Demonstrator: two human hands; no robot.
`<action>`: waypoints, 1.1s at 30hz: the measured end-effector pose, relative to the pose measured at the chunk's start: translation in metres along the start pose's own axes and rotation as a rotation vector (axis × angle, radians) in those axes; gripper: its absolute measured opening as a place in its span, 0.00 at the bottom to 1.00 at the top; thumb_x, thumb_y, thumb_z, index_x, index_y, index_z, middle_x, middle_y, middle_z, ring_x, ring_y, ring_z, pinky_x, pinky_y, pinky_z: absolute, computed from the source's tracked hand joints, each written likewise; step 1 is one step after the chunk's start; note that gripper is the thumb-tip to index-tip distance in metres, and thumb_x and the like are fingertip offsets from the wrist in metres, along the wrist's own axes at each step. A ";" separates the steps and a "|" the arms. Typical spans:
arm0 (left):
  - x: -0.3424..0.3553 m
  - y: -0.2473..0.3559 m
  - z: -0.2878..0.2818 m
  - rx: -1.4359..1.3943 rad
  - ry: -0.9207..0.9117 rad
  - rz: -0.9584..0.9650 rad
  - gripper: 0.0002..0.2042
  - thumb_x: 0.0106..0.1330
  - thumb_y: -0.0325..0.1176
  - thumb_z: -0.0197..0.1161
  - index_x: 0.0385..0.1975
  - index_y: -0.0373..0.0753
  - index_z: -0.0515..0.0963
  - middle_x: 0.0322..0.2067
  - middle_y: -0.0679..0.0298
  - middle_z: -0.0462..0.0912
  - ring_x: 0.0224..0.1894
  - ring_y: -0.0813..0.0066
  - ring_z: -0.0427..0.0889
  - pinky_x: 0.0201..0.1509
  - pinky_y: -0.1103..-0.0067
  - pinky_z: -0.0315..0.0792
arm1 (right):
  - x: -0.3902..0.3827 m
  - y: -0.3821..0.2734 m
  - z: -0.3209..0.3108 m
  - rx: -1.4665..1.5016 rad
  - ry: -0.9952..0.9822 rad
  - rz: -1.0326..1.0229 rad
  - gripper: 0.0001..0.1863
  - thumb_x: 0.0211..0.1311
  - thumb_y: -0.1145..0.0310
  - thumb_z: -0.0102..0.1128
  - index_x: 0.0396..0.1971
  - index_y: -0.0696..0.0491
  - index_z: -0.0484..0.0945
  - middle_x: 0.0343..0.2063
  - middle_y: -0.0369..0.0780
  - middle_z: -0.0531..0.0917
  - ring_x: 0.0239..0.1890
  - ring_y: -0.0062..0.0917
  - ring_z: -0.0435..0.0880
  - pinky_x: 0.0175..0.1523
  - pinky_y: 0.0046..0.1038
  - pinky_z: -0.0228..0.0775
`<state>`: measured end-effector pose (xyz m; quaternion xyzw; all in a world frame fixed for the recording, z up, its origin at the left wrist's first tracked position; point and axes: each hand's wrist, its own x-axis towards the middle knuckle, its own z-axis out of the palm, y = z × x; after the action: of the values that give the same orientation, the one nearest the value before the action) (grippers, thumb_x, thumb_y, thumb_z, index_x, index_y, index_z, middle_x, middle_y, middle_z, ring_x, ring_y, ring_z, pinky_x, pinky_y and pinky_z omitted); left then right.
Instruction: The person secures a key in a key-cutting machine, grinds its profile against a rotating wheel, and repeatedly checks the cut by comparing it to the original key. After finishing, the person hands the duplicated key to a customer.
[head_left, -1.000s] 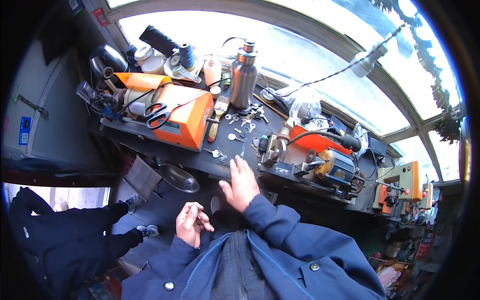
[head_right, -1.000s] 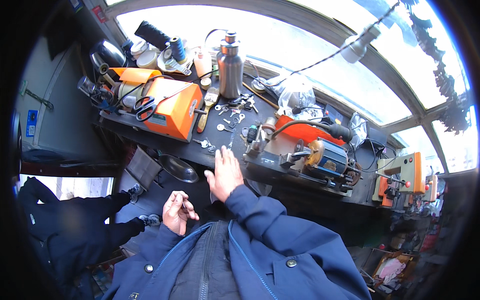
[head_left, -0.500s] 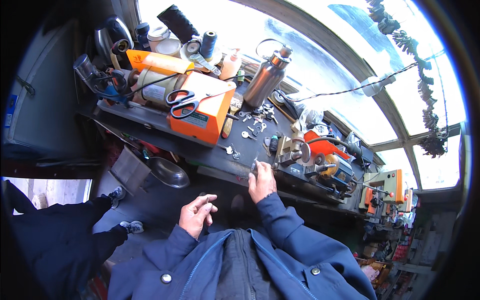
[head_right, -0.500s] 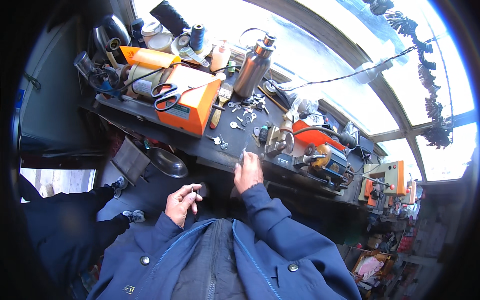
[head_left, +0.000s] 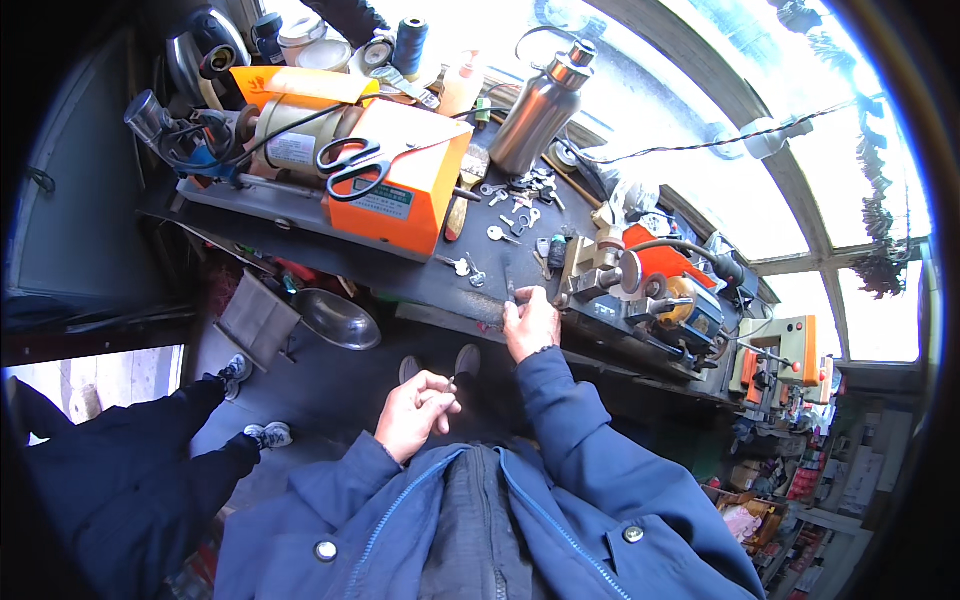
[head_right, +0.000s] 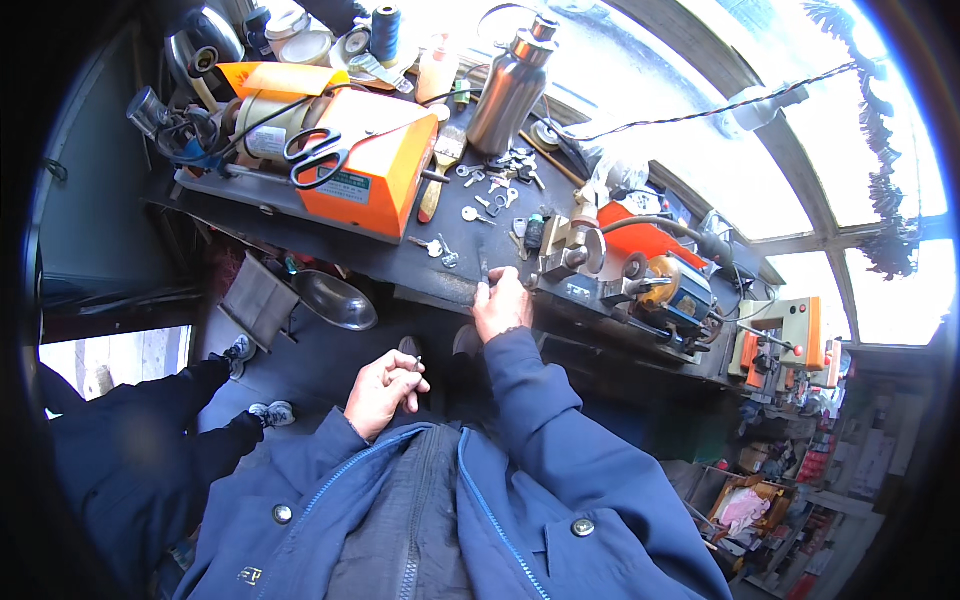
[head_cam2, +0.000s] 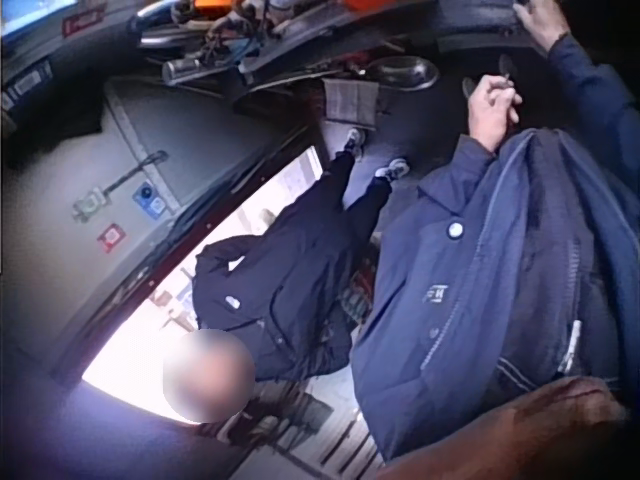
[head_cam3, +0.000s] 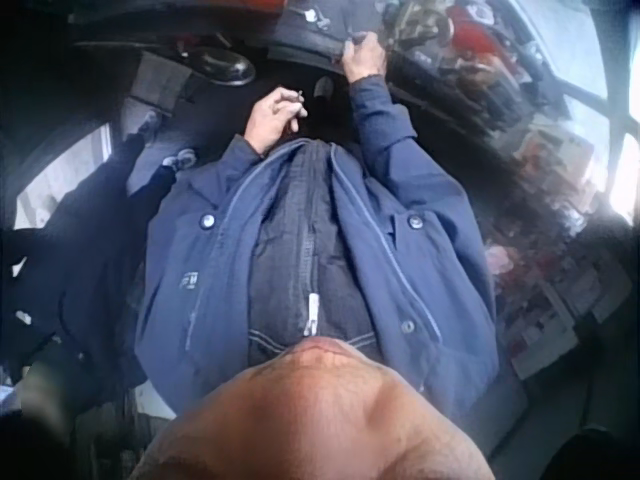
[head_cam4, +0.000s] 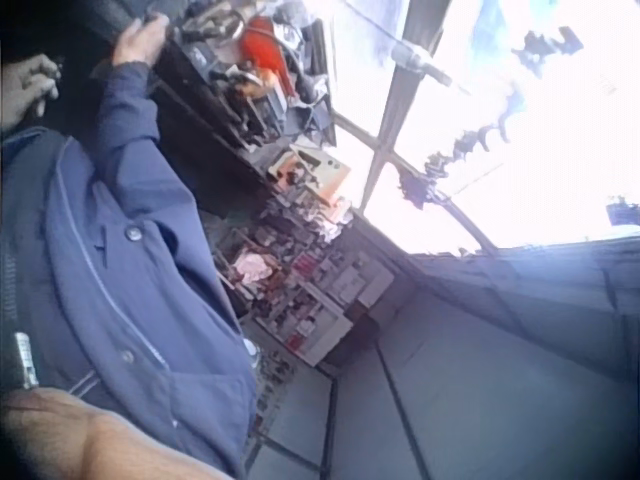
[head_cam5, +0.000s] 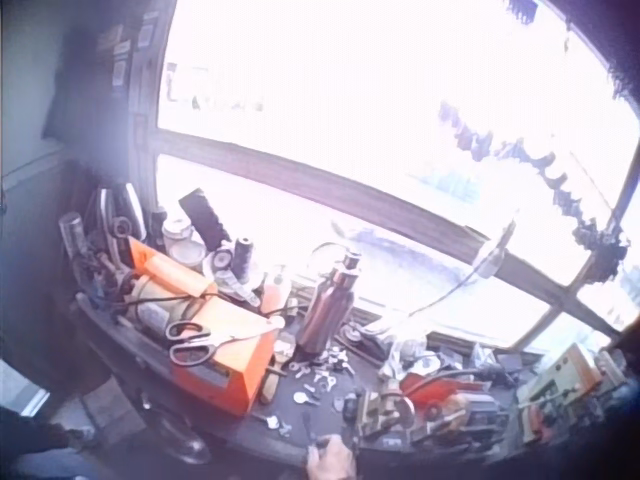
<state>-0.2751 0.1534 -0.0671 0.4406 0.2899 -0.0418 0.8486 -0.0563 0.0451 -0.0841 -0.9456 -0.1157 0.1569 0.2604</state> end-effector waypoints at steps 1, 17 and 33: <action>0.004 0.000 0.000 0.016 0.005 0.005 0.06 0.72 0.26 0.56 0.44 0.33 0.75 0.32 0.61 0.84 0.23 0.83 0.77 0.29 0.84 0.73 | -0.001 0.001 -0.001 -0.008 0.008 -0.018 0.13 0.62 0.66 0.64 0.43 0.56 0.78 0.30 0.45 0.86 0.36 0.40 0.87 0.45 0.39 0.77; 0.053 0.001 0.016 0.074 0.188 0.008 0.07 0.75 0.30 0.54 0.46 0.36 0.75 0.25 0.68 0.75 0.18 0.85 0.68 0.23 0.85 0.67 | -0.003 0.000 0.007 0.803 -0.412 0.050 0.17 0.62 0.73 0.62 0.51 0.61 0.80 0.24 0.34 0.80 0.25 0.15 0.78 0.30 0.21 0.74; 0.090 0.011 0.020 0.033 0.276 0.000 0.10 0.75 0.34 0.58 0.38 0.32 0.80 0.21 0.66 0.79 0.18 0.85 0.71 0.25 0.84 0.68 | 0.041 -0.025 0.013 0.821 -0.222 -0.137 0.06 0.66 0.78 0.62 0.41 0.59 0.80 0.31 0.36 0.84 0.31 0.15 0.81 0.36 0.18 0.74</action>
<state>-0.1873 0.1611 -0.0980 0.4561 0.4034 0.0143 0.7931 -0.0268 0.0843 -0.0906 -0.7310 -0.1337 0.2730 0.6109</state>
